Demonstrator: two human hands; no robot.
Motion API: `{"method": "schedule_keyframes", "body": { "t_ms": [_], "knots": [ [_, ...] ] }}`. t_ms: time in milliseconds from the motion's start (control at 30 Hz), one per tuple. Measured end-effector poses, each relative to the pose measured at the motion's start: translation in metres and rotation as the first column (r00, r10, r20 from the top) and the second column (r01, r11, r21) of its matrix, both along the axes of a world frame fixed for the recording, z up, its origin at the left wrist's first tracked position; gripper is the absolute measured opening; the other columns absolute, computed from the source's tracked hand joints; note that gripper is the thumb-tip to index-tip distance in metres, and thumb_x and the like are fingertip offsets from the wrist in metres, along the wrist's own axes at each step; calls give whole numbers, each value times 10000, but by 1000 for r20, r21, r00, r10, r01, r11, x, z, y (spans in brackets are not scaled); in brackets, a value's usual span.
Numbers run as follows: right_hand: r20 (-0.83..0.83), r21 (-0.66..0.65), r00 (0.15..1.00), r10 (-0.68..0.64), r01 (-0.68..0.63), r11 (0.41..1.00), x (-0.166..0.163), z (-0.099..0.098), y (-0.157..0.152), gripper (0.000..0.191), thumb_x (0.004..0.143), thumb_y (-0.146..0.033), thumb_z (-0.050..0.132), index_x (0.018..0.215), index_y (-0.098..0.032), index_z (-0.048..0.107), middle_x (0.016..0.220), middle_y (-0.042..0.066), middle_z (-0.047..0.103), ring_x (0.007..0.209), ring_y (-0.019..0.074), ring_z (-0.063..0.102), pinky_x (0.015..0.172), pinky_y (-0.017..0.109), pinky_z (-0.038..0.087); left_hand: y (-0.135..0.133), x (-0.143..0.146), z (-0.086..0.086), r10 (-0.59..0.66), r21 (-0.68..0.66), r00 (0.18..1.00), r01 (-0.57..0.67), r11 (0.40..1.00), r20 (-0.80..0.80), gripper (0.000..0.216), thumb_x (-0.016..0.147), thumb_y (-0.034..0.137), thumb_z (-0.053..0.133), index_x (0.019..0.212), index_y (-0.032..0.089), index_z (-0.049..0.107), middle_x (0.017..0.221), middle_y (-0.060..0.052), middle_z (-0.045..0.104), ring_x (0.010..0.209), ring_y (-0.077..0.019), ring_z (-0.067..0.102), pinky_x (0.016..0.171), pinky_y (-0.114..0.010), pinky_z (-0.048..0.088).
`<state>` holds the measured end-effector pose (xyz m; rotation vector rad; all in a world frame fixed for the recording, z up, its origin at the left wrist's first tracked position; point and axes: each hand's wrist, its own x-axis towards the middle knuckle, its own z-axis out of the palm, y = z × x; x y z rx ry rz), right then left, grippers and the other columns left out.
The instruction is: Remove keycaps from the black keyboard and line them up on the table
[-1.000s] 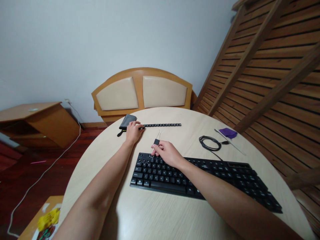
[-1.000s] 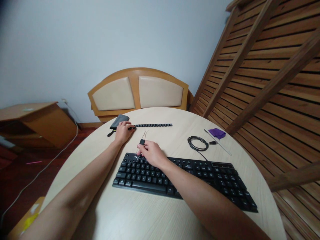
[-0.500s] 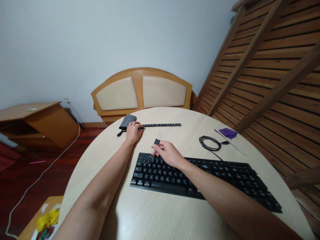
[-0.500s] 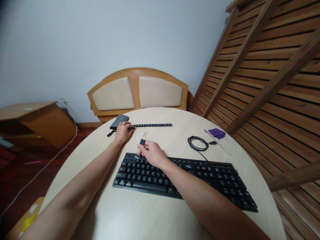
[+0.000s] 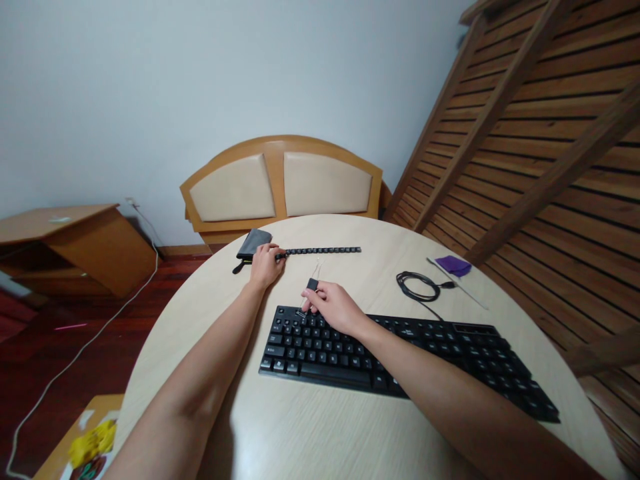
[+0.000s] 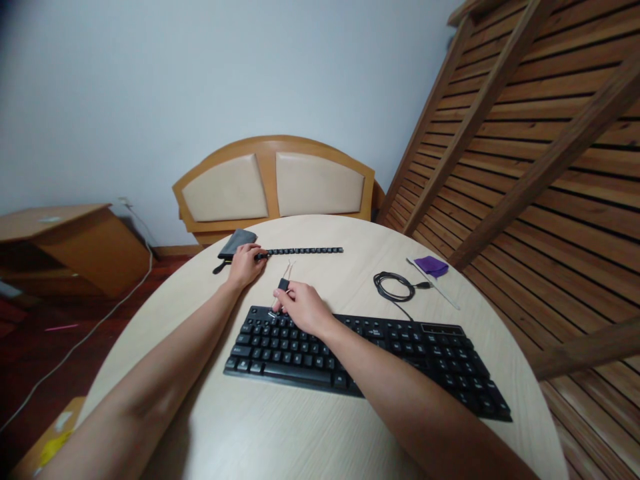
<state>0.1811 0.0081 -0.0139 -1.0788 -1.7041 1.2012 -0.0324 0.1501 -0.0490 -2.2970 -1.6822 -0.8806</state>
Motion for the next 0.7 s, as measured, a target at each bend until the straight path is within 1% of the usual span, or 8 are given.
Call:
{"method": "schedule_keyframes", "body": {
  "t_ms": [300, 567, 700],
  "knots": [
    [-17, -16, 1000, 0, 0, 1000, -1, 3, -1, 159, 933, -231, 522, 870, -129, 627, 742, 66, 716, 618, 123, 618, 616, 230, 484, 2, 0, -1, 13, -3, 1000, -13, 1000, -5, 230, 832, 221, 611, 1035, 226, 719, 1167, -91, 617, 1111, -313, 488, 944, -431, 430],
    [-23, -8, 1000, 10, -10, 1000, 0, -2, 1, 174, 932, -266, 533, 873, -130, 624, 745, 67, 714, 624, 126, 620, 619, 236, 488, -2, 0, 0, 42, 8, 999, -42, 999, -4, 255, 821, 229, 626, 1066, 216, 697, 1147, -89, 626, 1104, -304, 499, 960, -413, 430],
    [-18, -10, 1000, 10, -10, 1000, 0, -2, 0, 168, 932, -253, 526, 871, -131, 623, 746, 69, 715, 622, 125, 620, 620, 237, 489, -5, 0, 0, 68, 24, 998, -68, 997, -2, 233, 825, 233, 615, 1040, 197, 698, 1165, -101, 618, 1130, -313, 482, 979, -423, 418]
  ]
}}
